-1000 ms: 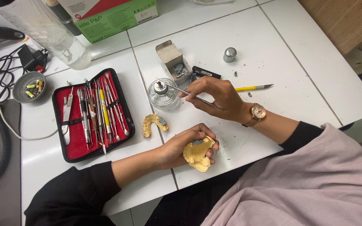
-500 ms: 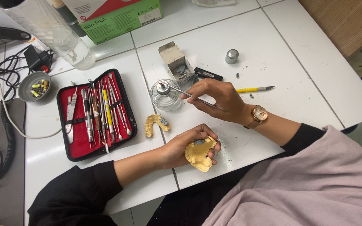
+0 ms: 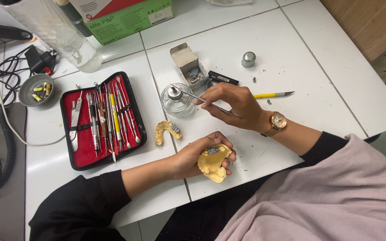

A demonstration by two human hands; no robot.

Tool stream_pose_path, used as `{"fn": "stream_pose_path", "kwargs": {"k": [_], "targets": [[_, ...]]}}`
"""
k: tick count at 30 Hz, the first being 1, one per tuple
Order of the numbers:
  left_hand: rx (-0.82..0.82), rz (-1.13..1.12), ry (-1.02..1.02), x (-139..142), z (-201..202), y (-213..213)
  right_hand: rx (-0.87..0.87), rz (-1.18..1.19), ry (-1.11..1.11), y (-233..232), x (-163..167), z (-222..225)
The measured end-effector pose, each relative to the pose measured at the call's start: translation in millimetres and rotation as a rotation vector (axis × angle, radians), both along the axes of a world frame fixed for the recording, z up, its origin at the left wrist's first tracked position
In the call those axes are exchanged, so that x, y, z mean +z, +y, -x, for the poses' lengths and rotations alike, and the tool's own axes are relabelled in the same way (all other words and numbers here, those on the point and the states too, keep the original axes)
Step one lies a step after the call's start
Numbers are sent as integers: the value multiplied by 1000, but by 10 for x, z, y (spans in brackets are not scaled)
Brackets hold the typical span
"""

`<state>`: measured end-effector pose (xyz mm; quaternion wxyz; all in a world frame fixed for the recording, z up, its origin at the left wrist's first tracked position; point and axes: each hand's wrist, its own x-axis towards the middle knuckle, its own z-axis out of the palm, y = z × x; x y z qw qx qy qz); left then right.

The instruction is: The person holds a yellow dental cast with a partial denture framework in one hand and uses a heated wax spatula to add and shape wax around the framework, repeatedly dipping the tool into a small glass jar of molten wax and working the wax along the teeth. A second cast and a tray of dental instruments sit on the bench nearby.

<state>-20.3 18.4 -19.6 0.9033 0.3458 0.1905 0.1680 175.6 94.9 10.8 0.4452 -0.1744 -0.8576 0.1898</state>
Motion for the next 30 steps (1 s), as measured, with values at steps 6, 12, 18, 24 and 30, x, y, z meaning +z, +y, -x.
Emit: {"fn": "stream_pose_path", "kwargs": {"k": [6,12,18,24,30], "targets": [[-16,0,-9,0,1,0,-8,-25,-11,0,16,4],[-23,-2,-43,-28,2,0,-6,-38,-13,-5,30,8],[-30,13,-86,-34,16,1,-13,-27,-17,-6,24,7],[-40,18,-73,-30,19,8,-21,-27,-29,-4,12,-1],[-36,11,-71,-32,17,8,-23,-33,-29,10,-5,-1]]}}
